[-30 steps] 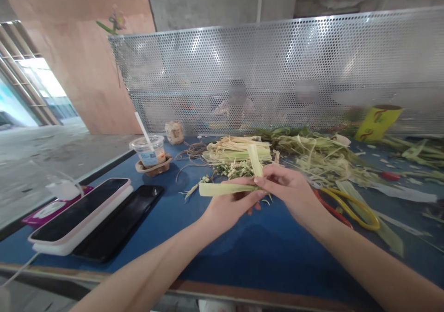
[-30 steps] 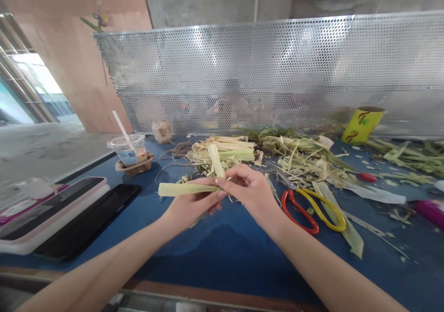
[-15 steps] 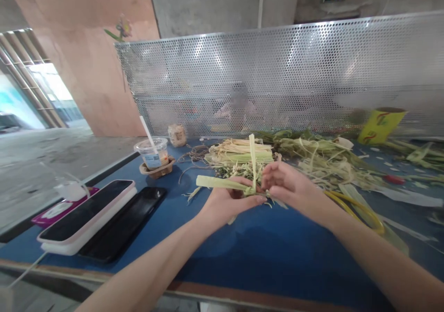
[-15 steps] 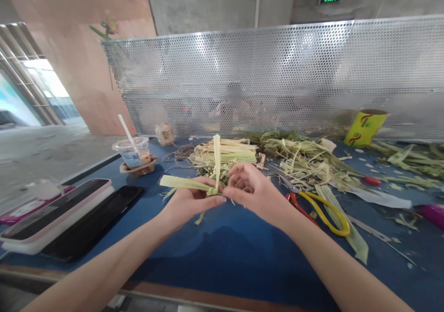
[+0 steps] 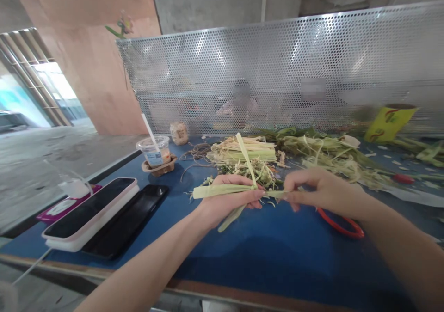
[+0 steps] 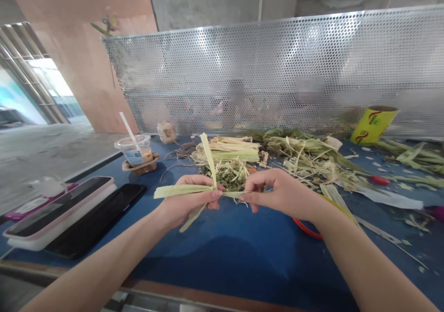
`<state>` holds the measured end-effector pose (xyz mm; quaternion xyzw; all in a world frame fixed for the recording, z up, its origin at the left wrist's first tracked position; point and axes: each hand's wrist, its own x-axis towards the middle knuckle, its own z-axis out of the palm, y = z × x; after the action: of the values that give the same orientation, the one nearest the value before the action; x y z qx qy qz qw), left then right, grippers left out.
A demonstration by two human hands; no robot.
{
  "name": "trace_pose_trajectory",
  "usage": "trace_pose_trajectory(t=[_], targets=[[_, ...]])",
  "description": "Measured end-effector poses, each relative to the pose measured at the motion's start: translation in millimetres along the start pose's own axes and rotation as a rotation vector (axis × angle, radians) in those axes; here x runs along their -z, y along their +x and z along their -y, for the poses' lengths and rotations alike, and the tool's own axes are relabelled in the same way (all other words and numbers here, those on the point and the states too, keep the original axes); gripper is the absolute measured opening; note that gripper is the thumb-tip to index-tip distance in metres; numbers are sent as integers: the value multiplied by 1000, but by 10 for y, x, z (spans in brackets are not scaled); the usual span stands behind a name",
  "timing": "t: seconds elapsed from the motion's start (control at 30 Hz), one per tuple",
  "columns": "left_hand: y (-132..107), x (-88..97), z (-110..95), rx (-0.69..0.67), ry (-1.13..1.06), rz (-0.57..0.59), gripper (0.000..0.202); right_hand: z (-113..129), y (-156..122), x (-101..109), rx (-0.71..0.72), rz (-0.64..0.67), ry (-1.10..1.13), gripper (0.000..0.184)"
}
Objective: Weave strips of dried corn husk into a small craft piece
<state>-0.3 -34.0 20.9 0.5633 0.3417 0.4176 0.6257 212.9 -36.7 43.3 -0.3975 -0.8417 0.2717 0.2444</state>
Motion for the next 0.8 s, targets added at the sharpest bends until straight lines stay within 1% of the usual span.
trace_pose_trajectory(t=[0.03, 0.07, 0.17, 0.2, 0.27, 0.33, 0.43, 0.47, 0.57, 0.7, 0.8], targets=[[1, 10, -1, 8, 23, 21, 20, -1, 1, -2, -16, 18, -5, 16], [3, 20, 1, 17, 39, 42, 24, 5, 3, -13, -34, 34, -3, 14], [19, 36, 27, 33, -6, 68, 42, 52, 18, -94, -86, 68, 69, 38], [25, 35, 39, 24, -33, 64, 46, 70, 25, -135, -101, 77, 106, 42], [33, 24, 59, -14, -48, 42, 52, 96, 48, -230, -107, 71, 197, 44], [36, 7, 72, -44, -15, 26, 58, 101, 81, -330, -59, 33, 306, 40], [37, -15, 80, -47, 62, 42, 64, 74, 141, -463, 29, -11, 424, 20], [38, -18, 82, -50, 89, 53, 65, 58, 159, -499, 44, -31, 460, 16], [42, -20, 88, -73, 165, 57, 65, 13, 191, -574, 30, -136, 546, 16], [42, -18, 99, -84, 276, 57, 46, -5, 182, -619, -52, -277, 552, 17], [35, 10, 100, -100, 393, 73, 45, 8, 161, -637, -100, -367, 562, 19]])
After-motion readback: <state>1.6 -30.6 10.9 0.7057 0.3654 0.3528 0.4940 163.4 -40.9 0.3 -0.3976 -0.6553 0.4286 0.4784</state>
